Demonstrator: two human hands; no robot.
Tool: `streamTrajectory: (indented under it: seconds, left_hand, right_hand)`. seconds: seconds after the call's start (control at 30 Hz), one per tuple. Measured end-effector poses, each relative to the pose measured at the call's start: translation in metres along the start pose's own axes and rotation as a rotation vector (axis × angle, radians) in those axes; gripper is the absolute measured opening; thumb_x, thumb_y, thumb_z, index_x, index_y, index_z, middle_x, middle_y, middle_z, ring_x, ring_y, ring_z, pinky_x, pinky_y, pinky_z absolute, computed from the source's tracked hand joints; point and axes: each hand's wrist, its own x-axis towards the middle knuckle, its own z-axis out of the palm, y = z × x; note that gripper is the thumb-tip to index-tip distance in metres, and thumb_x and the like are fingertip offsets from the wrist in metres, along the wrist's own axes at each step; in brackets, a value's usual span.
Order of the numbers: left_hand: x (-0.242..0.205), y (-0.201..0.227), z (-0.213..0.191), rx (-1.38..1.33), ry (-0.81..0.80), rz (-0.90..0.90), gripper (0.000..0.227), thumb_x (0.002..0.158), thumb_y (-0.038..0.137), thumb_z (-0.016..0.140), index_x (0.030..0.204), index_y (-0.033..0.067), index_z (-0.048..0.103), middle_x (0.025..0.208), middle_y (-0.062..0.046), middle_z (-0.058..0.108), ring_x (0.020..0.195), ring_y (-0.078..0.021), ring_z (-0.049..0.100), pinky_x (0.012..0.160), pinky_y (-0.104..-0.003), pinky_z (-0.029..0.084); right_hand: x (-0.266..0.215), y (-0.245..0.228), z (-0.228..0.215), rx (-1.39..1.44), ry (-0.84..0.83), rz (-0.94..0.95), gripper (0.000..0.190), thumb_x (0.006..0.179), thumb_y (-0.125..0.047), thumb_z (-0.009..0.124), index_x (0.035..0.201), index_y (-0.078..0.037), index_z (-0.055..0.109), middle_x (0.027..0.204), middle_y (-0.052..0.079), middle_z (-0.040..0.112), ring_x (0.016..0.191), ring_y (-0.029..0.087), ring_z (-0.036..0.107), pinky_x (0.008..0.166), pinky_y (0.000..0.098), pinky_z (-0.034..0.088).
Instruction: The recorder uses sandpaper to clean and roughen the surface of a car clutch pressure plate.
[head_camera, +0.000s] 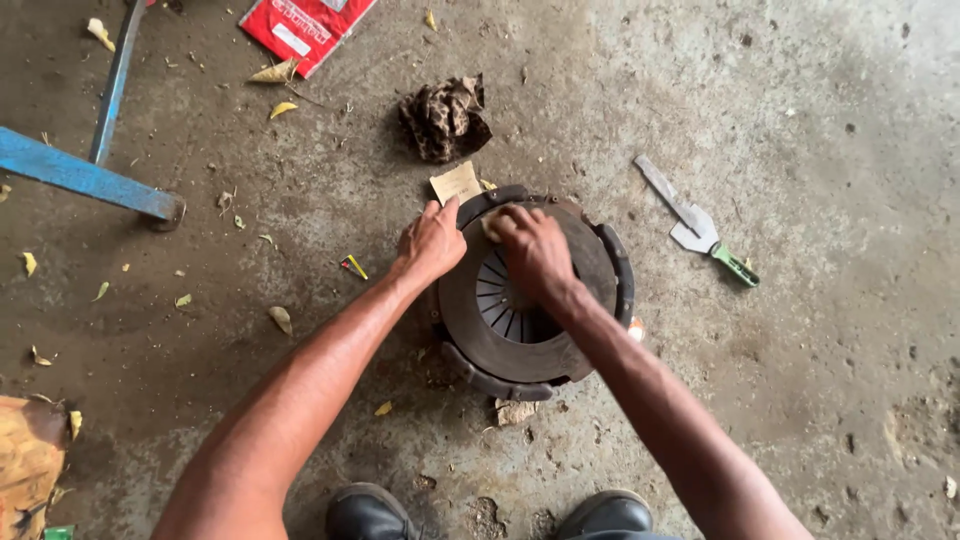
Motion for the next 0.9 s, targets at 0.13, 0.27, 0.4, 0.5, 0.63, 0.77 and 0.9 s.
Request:
streamTrajectory:
  seconds: [0.13, 0.27, 0.4, 0.5, 0.63, 0.77, 0.9]
  left_hand:
    - [0.006, 0.008, -0.011, -0.009, 0.044, 0.027, 0.036, 0.090, 0.011, 0.054, 0.124, 0.0092, 0.062, 0.122, -0.026, 0.062, 0.110, -0.0480, 0.062, 0.094, -0.056, 0.052]
    - [0.006, 0.011, -0.015, -0.042, 0.021, 0.001, 0.037, 0.087, 0.009, 0.053, 0.122, 0.0094, 0.065, 0.119, -0.028, 0.063, 0.109, -0.0476, 0.063, 0.093, -0.055, 0.053]
    - [0.011, 0.011, -0.020, -0.044, -0.050, -0.038, 0.037, 0.088, 0.007, 0.052, 0.122, 0.0106, 0.067, 0.119, -0.026, 0.066, 0.109, -0.0448, 0.066, 0.094, -0.053, 0.054]
    - [0.015, -0.008, -0.007, -0.097, -0.045, 0.011, 0.045, 0.086, 0.005, 0.053, 0.128, 0.0104, 0.067, 0.121, -0.027, 0.065, 0.110, -0.0441, 0.065, 0.094, -0.052, 0.054]
    - [0.012, 0.004, -0.021, -0.125, -0.084, -0.011, 0.053, 0.084, 0.002, 0.054, 0.136, 0.0075, 0.063, 0.125, -0.027, 0.065, 0.109, -0.0397, 0.066, 0.092, -0.048, 0.056]
    - [0.018, 0.005, -0.024, -0.134, -0.243, -0.138, 0.059, 0.087, -0.002, 0.048, 0.145, 0.0078, 0.056, 0.127, -0.024, 0.069, 0.105, -0.0378, 0.071, 0.090, -0.046, 0.060]
    - [0.012, 0.005, -0.026, -0.115, -0.134, -0.011, 0.058, 0.084, -0.003, 0.051, 0.140, 0.0069, 0.061, 0.125, -0.027, 0.066, 0.108, -0.0373, 0.067, 0.096, -0.044, 0.056]
  right_hand:
    - [0.009, -0.006, -0.011, 0.002, 0.082, -0.076, 0.043, 0.075, -0.001, 0.067, 0.116, -0.012, 0.074, 0.122, 0.015, 0.067, 0.107, 0.031, 0.060, 0.088, 0.0445, 0.044]
    - [0.020, 0.001, -0.004, 0.013, 0.052, -0.150, 0.036, 0.078, -0.004, 0.067, 0.112, -0.013, 0.072, 0.115, 0.006, 0.069, 0.110, 0.029, 0.063, 0.099, 0.0443, 0.047]
    - [0.010, 0.008, 0.050, -0.195, 0.031, -0.391, 0.040, 0.085, -0.006, 0.064, 0.125, -0.007, 0.070, 0.129, 0.011, 0.067, 0.109, 0.025, 0.064, 0.098, 0.0387, 0.050]
    - [0.033, -0.017, -0.034, -0.250, -0.515, -0.021, 0.045, 0.102, 0.001, 0.053, 0.140, -0.021, 0.063, 0.138, 0.006, 0.062, 0.104, 0.024, 0.065, 0.085, 0.0347, 0.058]
    - [0.023, 0.004, 0.014, -0.230, -0.060, -0.191, 0.037, 0.087, -0.004, 0.062, 0.124, -0.008, 0.069, 0.129, 0.006, 0.068, 0.118, 0.022, 0.064, 0.105, 0.0397, 0.050]
    - [0.019, -0.022, 0.003, -0.221, -0.201, -0.178, 0.044, 0.086, 0.001, 0.061, 0.128, -0.012, 0.070, 0.121, 0.010, 0.068, 0.107, 0.026, 0.063, 0.094, 0.0394, 0.051]
    - [0.026, 0.013, -0.008, -0.048, -0.065, -0.121, 0.035, 0.087, -0.007, 0.070, 0.121, -0.012, 0.070, 0.117, 0.004, 0.068, 0.118, 0.025, 0.061, 0.104, 0.0405, 0.050]
